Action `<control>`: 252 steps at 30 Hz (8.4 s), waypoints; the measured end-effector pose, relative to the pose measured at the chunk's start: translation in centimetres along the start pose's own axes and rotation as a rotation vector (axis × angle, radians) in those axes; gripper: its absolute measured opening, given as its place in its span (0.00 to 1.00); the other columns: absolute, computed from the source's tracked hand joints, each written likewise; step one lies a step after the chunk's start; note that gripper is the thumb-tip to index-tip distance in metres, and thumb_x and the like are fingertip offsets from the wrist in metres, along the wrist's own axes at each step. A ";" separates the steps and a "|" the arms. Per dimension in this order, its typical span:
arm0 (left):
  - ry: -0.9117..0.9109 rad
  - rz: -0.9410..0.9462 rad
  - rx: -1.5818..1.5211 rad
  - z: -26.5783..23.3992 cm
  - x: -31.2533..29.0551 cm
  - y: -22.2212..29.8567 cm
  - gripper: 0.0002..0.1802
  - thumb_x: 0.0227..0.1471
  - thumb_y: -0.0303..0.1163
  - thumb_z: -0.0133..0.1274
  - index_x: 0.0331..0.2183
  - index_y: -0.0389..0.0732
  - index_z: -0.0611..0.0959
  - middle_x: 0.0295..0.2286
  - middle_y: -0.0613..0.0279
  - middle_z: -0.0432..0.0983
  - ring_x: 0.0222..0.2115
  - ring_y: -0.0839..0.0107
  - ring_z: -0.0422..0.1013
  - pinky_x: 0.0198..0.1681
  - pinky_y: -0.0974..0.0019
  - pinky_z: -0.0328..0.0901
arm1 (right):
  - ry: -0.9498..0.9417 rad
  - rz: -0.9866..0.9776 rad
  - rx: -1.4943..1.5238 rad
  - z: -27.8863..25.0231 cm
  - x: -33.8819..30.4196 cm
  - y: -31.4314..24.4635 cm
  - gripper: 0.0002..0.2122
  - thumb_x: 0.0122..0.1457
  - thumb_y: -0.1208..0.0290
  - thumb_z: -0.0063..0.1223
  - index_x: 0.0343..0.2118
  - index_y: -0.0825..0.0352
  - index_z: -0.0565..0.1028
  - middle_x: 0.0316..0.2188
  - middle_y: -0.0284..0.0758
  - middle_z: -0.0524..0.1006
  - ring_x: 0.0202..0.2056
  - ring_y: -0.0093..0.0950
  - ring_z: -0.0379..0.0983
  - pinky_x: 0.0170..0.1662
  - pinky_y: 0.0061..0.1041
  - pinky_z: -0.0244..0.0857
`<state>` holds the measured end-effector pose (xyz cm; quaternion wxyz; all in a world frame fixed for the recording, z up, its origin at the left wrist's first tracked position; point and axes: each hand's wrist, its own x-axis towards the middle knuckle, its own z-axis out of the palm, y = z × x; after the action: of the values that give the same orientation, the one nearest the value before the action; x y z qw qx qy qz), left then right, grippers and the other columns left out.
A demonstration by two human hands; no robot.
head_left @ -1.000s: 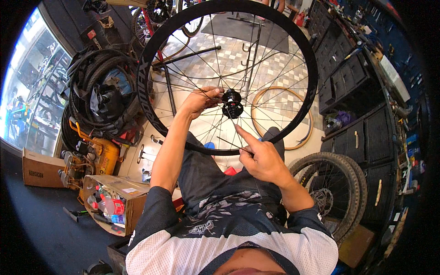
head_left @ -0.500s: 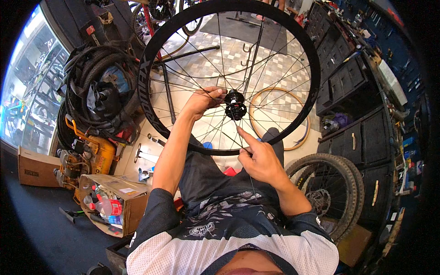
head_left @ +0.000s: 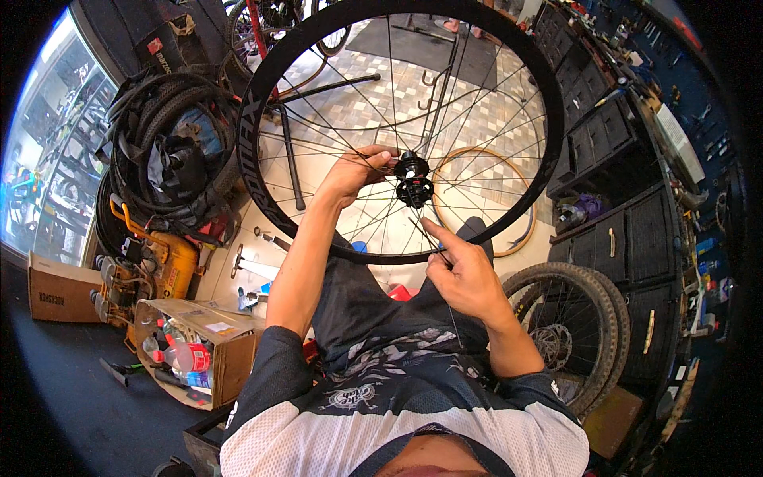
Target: The person adjusts the spokes of a bicycle wheel using a spoke wrench to true the wheel. They rotate the wheel and tighten or loosen individual spokes while seated in a workshop.
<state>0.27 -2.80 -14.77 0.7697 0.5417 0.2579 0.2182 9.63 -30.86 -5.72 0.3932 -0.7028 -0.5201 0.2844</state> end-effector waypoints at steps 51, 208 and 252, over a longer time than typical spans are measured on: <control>-0.033 -0.019 -0.141 -0.7 1.2 -0.8 0.24 0.59 0.30 0.61 0.56 0.41 0.80 0.43 0.58 0.84 0.40 0.70 0.78 0.44 0.68 0.69 | 0.120 -0.235 -0.499 2.2 6.9 1.3 0.15 0.62 0.73 0.55 0.51 0.72 0.76 0.27 0.52 0.81 0.30 0.52 0.80 0.36 0.50 0.72; 0.203 0.685 0.735 3.8 -7.9 2.6 0.08 0.53 0.19 0.54 0.37 0.36 0.81 0.29 0.63 0.81 0.43 0.63 0.69 0.51 0.60 0.63 | -0.174 -0.853 -0.364 -9.5 20.6 8.7 0.14 0.56 0.76 0.63 0.42 0.49 0.86 0.35 0.28 0.78 0.43 0.32 0.72 0.50 0.35 0.58; 0.184 0.529 0.972 3.7 -7.5 5.3 0.36 0.37 0.42 0.79 0.44 0.38 0.78 0.36 0.63 0.77 0.42 0.66 0.72 0.52 0.61 0.66 | 1.401 -0.797 -0.006 -34.2 10.3 7.7 0.14 0.72 0.69 0.52 0.54 0.71 0.77 0.51 0.39 0.79 0.43 0.24 0.76 0.49 0.26 0.70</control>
<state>-3.46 -8.34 -7.55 0.3250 0.8590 0.2504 0.3062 44.30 -30.92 5.94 0.6980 -0.4807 -0.3651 -0.3853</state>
